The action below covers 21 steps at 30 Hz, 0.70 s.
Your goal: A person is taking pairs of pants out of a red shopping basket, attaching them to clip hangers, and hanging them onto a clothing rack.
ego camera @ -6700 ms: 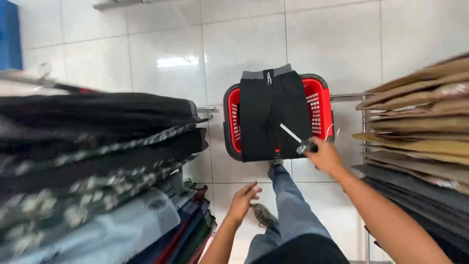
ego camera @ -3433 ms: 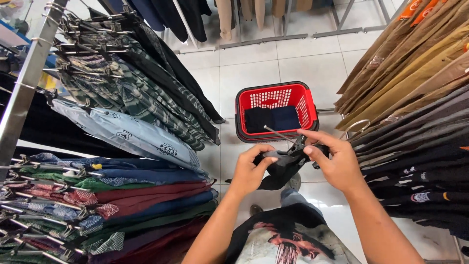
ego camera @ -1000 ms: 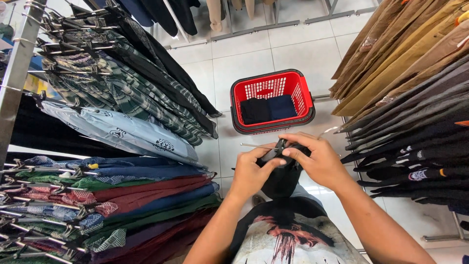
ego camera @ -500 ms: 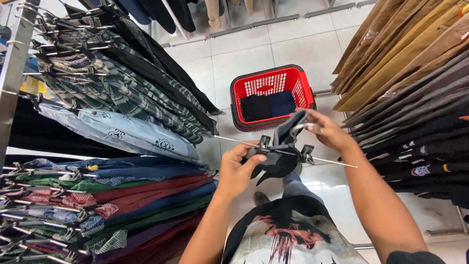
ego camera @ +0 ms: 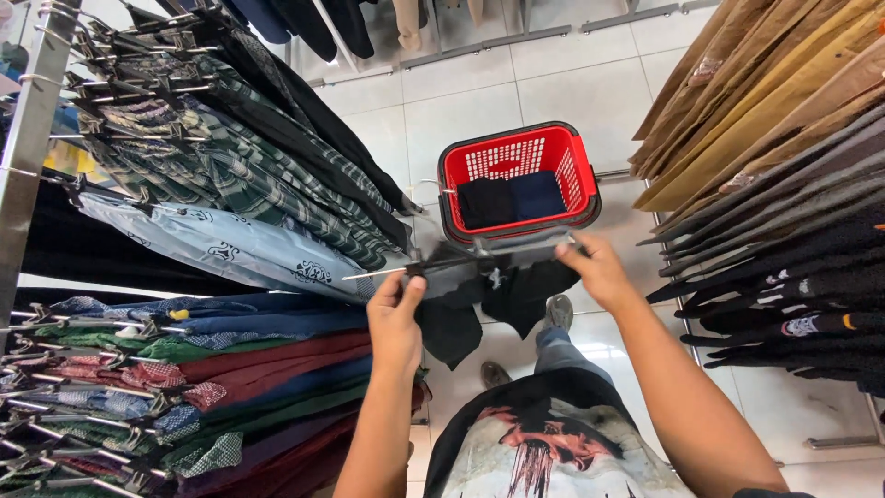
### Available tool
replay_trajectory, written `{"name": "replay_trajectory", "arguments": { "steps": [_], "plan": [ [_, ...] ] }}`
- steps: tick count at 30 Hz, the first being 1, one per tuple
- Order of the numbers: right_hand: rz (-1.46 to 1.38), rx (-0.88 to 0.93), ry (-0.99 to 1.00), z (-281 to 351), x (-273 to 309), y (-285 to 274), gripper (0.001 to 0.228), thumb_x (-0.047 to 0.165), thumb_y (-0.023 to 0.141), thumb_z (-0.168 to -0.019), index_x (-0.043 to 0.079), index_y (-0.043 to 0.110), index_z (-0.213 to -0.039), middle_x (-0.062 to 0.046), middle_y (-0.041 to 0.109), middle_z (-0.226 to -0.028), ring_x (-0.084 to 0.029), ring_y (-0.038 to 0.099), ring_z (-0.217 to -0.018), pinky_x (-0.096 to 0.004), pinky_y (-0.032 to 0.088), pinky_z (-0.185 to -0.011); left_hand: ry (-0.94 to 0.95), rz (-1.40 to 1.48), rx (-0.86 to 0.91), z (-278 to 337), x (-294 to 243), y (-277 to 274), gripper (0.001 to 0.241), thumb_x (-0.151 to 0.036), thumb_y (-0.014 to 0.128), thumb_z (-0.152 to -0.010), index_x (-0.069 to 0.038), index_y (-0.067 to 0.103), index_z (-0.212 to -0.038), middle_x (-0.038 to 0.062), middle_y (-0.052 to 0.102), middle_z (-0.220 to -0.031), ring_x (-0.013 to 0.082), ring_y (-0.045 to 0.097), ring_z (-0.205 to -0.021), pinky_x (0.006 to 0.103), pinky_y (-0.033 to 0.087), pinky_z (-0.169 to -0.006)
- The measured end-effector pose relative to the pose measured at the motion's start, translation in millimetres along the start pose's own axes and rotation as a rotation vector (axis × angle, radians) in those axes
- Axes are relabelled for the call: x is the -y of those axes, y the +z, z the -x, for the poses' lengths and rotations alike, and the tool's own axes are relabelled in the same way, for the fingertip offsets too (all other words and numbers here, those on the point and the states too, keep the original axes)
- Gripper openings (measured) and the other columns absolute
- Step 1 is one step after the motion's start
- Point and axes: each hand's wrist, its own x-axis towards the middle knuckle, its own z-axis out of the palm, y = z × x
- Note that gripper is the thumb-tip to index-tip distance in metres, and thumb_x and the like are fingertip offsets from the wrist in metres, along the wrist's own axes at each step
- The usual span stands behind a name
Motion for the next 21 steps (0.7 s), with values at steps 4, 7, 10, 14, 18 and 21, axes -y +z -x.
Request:
{"name": "replay_trajectory", "arguments": {
  "steps": [4,7,10,14,18,21],
  "plan": [
    [-0.049,-0.161,0.002,5,10,3,0.024,0.032,0.075,-0.107,0.015,0.081,-0.123,0.001,0.077,-0.108,-0.009,0.064,-0.105,-0.035,0.051,-0.106,0.001,0.093,-0.088,2,-14,1,0.015,-0.006,0.080,-0.098,-0.006,0.080,-0.113,-0.002,0.067,-0.094,0.0087,0.061,-0.094,0.0251,0.051,-0.094],
    [-0.014,-0.142,0.013,16,29,16,0.022,0.029,0.076,-0.105,0.013,0.083,-0.118,-0.002,0.078,-0.104,-0.012,0.065,-0.103,-0.039,0.051,-0.106,-0.011,0.064,-0.021,4,-8,8,0.013,-0.008,0.082,-0.097,-0.009,0.082,-0.109,-0.003,0.067,-0.091,0.0072,0.062,-0.092,0.0246,0.053,-0.092],
    [0.029,-0.145,-0.030,27,44,26,0.019,0.021,0.074,-0.105,0.012,0.083,-0.120,-0.002,0.079,-0.106,-0.009,0.064,-0.106,-0.037,0.051,-0.108,-0.014,0.015,0.020,8,2,10,0.013,-0.009,0.084,-0.094,-0.006,0.083,-0.107,0.000,0.070,-0.088,0.0076,0.062,-0.090,0.0261,0.055,-0.089],
    [0.110,-0.050,-0.051,38,60,43,0.019,0.021,0.073,-0.105,0.014,0.084,-0.119,-0.003,0.082,-0.109,-0.011,0.068,-0.112,-0.040,0.049,-0.112,-0.067,-0.024,0.066,10,20,12,0.012,-0.010,0.084,-0.094,-0.006,0.084,-0.105,0.002,0.071,-0.085,0.0088,0.063,-0.086,0.0280,0.058,-0.084],
    [0.036,0.047,-0.062,52,100,61,0.026,0.015,0.062,-0.110,0.007,0.083,-0.121,-0.005,0.083,-0.105,-0.012,0.065,-0.102,-0.043,0.052,-0.108,-0.089,-0.068,0.100,21,15,27,0.014,-0.013,0.085,-0.094,-0.007,0.084,-0.106,0.003,0.070,-0.086,0.0091,0.059,-0.086,0.0280,0.058,-0.083],
    [-0.047,0.065,-0.091,56,90,63,0.032,0.014,0.053,-0.112,0.006,0.084,-0.113,-0.004,0.079,-0.094,-0.014,0.066,-0.091,-0.041,0.053,-0.104,-0.077,-0.097,0.100,25,9,32,0.016,-0.016,0.085,-0.095,-0.008,0.085,-0.109,0.002,0.070,-0.089,0.0087,0.057,-0.088,0.0290,0.057,-0.085]
  ]
}}
